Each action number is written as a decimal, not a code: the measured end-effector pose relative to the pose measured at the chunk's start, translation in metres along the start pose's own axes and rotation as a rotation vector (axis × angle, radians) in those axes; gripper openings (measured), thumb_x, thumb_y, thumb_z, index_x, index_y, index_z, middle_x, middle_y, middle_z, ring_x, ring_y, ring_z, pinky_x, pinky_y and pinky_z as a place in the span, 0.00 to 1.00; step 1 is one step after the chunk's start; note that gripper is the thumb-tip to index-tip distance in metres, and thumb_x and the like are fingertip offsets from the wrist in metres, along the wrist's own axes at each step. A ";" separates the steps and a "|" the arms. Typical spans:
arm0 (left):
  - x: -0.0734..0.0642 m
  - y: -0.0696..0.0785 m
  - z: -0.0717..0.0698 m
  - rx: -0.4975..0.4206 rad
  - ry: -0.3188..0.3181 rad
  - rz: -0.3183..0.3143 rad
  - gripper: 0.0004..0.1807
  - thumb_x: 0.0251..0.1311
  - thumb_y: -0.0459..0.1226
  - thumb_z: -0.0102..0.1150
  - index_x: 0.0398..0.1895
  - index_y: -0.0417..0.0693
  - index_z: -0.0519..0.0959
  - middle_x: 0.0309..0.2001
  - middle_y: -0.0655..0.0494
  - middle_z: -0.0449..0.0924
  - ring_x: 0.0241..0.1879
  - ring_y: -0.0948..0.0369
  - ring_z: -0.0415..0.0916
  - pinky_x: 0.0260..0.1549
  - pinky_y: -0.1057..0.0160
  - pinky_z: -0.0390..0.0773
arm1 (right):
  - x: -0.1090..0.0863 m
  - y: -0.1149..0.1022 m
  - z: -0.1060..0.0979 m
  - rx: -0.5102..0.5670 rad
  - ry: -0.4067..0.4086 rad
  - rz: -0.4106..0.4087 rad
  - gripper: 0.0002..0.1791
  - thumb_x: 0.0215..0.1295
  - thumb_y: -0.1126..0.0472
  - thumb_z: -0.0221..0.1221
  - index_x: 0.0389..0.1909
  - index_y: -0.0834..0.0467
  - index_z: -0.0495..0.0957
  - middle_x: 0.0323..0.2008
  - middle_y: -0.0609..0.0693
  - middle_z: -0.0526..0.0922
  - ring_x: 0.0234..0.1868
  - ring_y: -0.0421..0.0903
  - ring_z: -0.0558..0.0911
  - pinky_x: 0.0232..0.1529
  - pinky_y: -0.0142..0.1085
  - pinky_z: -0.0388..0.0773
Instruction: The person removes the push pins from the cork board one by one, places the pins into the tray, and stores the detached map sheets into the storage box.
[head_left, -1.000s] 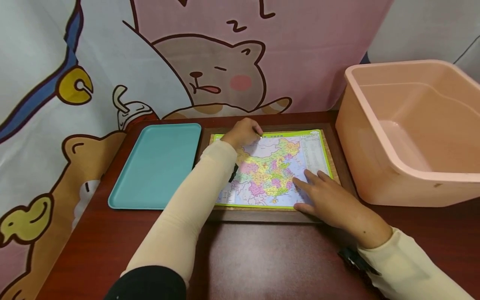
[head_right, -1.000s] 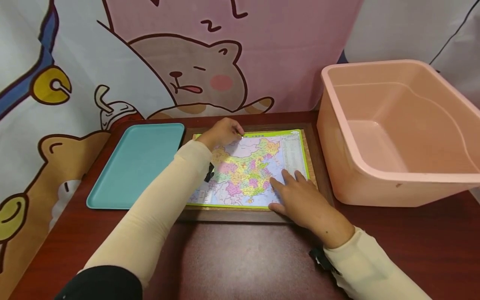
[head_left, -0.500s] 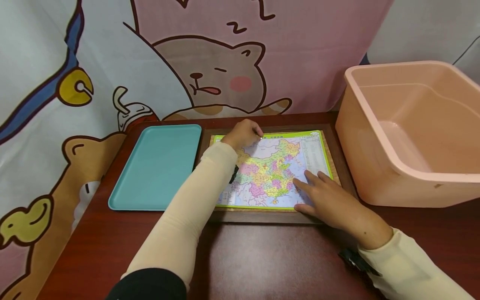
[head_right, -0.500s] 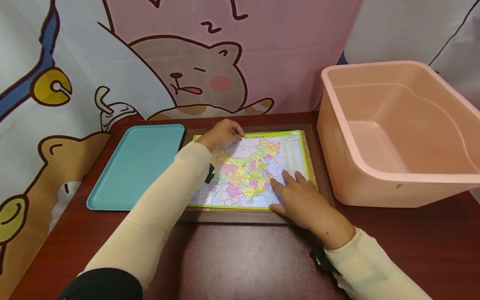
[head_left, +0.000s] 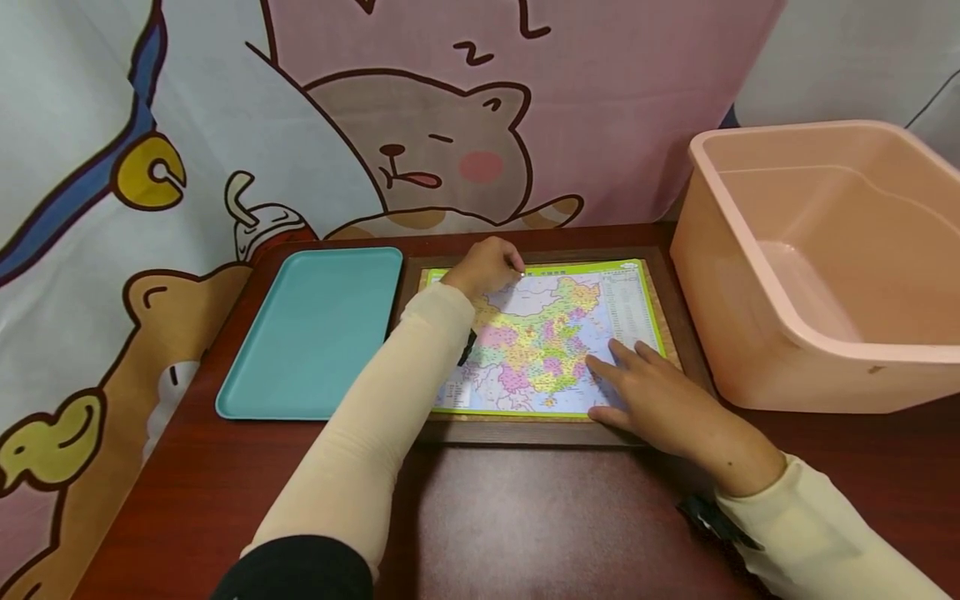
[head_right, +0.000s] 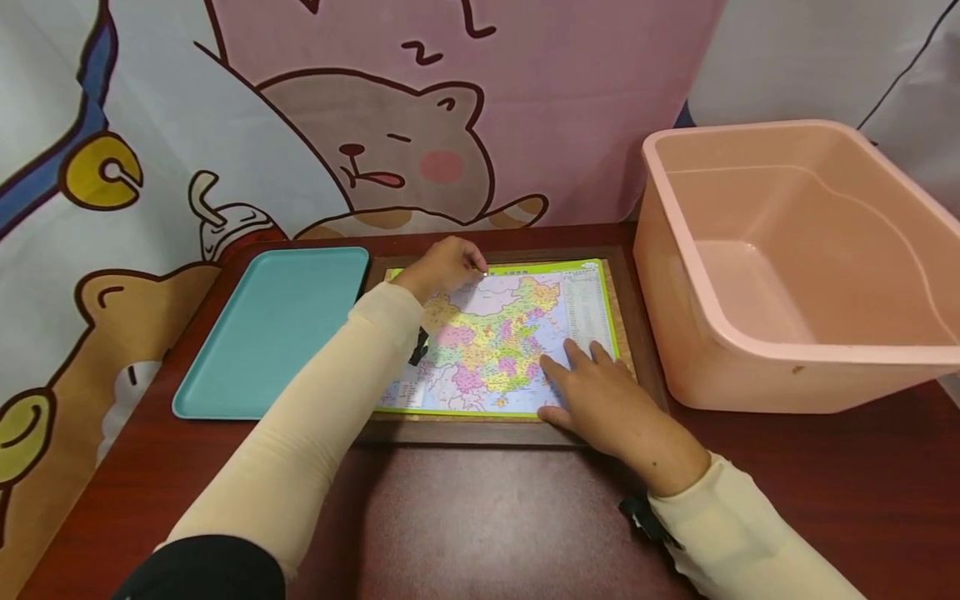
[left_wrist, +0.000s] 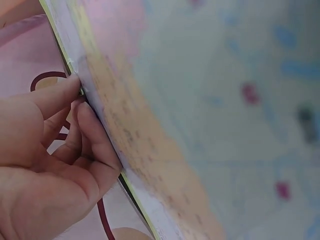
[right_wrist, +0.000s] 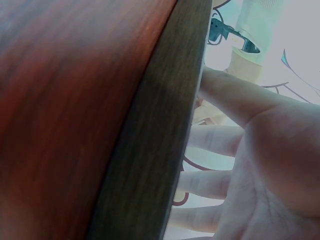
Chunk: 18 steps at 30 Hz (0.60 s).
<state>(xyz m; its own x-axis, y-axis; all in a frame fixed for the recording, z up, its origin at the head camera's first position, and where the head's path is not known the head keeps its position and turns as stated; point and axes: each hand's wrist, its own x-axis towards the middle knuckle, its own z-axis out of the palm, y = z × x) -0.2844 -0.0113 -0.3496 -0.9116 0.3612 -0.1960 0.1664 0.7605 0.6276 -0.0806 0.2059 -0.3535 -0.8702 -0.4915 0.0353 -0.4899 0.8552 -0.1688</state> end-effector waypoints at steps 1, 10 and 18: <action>0.000 0.000 0.000 0.008 0.001 0.006 0.02 0.65 0.34 0.64 0.38 0.45 0.83 0.45 0.53 0.80 0.43 0.57 0.72 0.49 0.59 0.75 | 0.000 0.000 0.000 0.002 -0.001 0.002 0.34 0.61 0.45 0.68 0.63 0.61 0.77 0.60 0.76 0.74 0.59 0.75 0.75 0.62 0.64 0.69; 0.000 -0.002 0.001 -0.015 -0.015 0.057 0.05 0.65 0.36 0.66 0.39 0.44 0.84 0.42 0.54 0.81 0.39 0.58 0.73 0.43 0.62 0.75 | -0.001 0.002 0.001 0.005 -0.010 0.005 0.35 0.61 0.45 0.68 0.63 0.62 0.76 0.60 0.76 0.74 0.61 0.74 0.74 0.63 0.64 0.68; 0.007 -0.012 -0.009 -0.109 -0.120 0.092 0.05 0.66 0.33 0.63 0.42 0.42 0.84 0.38 0.50 0.81 0.30 0.58 0.72 0.30 0.63 0.77 | 0.000 0.001 0.000 0.014 -0.011 0.003 0.34 0.62 0.45 0.67 0.63 0.62 0.76 0.61 0.76 0.73 0.61 0.75 0.74 0.63 0.64 0.68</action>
<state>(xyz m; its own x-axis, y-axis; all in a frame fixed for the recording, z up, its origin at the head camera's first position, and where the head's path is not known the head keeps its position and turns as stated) -0.2963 -0.0227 -0.3522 -0.8422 0.4929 -0.2186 0.1991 0.6611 0.7234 -0.0810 0.2066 -0.3538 -0.8708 -0.4911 0.0239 -0.4868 0.8543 -0.1823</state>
